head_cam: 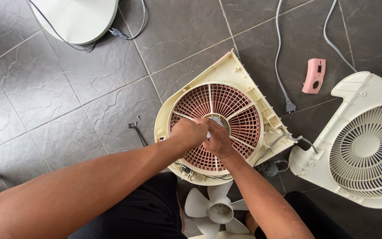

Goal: The person sits on the floor and uses a screwdriver to loosen and remove the central nut from the fan motor shaft. They then remove the motor assembly from the fan cage and place it on the floor.

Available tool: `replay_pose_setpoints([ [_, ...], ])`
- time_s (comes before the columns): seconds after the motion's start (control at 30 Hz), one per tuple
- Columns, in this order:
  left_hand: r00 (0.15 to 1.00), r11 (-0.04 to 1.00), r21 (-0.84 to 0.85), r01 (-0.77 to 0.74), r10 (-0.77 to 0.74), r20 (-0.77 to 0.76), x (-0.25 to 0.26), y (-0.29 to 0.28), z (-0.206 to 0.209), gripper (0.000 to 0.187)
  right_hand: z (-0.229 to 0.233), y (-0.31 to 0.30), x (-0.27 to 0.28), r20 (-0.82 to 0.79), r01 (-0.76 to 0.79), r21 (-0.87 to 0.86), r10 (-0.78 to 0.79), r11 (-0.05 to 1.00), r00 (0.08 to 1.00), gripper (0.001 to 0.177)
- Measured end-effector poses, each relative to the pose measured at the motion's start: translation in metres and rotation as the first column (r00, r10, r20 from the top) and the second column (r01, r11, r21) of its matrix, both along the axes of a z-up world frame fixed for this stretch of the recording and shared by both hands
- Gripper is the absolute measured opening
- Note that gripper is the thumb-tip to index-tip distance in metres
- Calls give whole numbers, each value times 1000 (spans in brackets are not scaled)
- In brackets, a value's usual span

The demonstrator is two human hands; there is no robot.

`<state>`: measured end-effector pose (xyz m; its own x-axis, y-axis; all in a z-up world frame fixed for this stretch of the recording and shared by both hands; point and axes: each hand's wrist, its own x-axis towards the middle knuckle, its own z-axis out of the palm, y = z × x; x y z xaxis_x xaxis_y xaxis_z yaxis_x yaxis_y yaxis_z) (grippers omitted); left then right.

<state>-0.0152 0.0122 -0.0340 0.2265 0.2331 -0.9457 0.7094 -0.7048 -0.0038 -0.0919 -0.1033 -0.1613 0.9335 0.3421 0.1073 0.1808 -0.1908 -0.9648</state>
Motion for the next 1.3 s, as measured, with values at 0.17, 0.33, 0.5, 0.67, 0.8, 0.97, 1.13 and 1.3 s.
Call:
replay_pose_setpoints([
  [0.17, 965, 964, 47, 264, -264, -4, 21, 3, 16, 38, 3, -1, 4, -101, -14, -10, 13, 1000, 995, 42],
  [0.33, 873, 874, 19, 485, -486, 39, 30, -8, 28, 29, 1, -2, 4, -103, 21, 5, -20, 1000, 994, 36],
  [0.5, 171, 153, -117, 981, -972, 162, 30, -22, 31, 22, -9, 1, -4, -81, 33, 42, -30, 999, 996, 37],
  [0.67, 319, 310, -80, 947, -932, 173, 37, -19, 31, 24, -16, 4, -5, -114, 58, -69, -65, 996, 991, 29],
  [0.8, 977, 984, -34, 175, -178, -122, 30, -8, 27, 44, -10, 2, -2, -13, 41, -54, -42, 998, 999, 30],
  [0.97, 976, 976, 14, 218, -218, -10, 33, 4, 15, 51, -4, -1, 1, -110, 37, -47, -42, 998, 993, 40],
  [1.13, 750, 754, -18, 657, -651, 119, 30, -1, 20, 24, -16, 0, -3, -143, 38, 5, -36, 999, 989, 45],
  [1.3, 135, 110, -124, 986, -967, 217, 21, -6, 24, 26, -33, 3, -13, 61, 22, 115, -29, 993, 998, 74],
])
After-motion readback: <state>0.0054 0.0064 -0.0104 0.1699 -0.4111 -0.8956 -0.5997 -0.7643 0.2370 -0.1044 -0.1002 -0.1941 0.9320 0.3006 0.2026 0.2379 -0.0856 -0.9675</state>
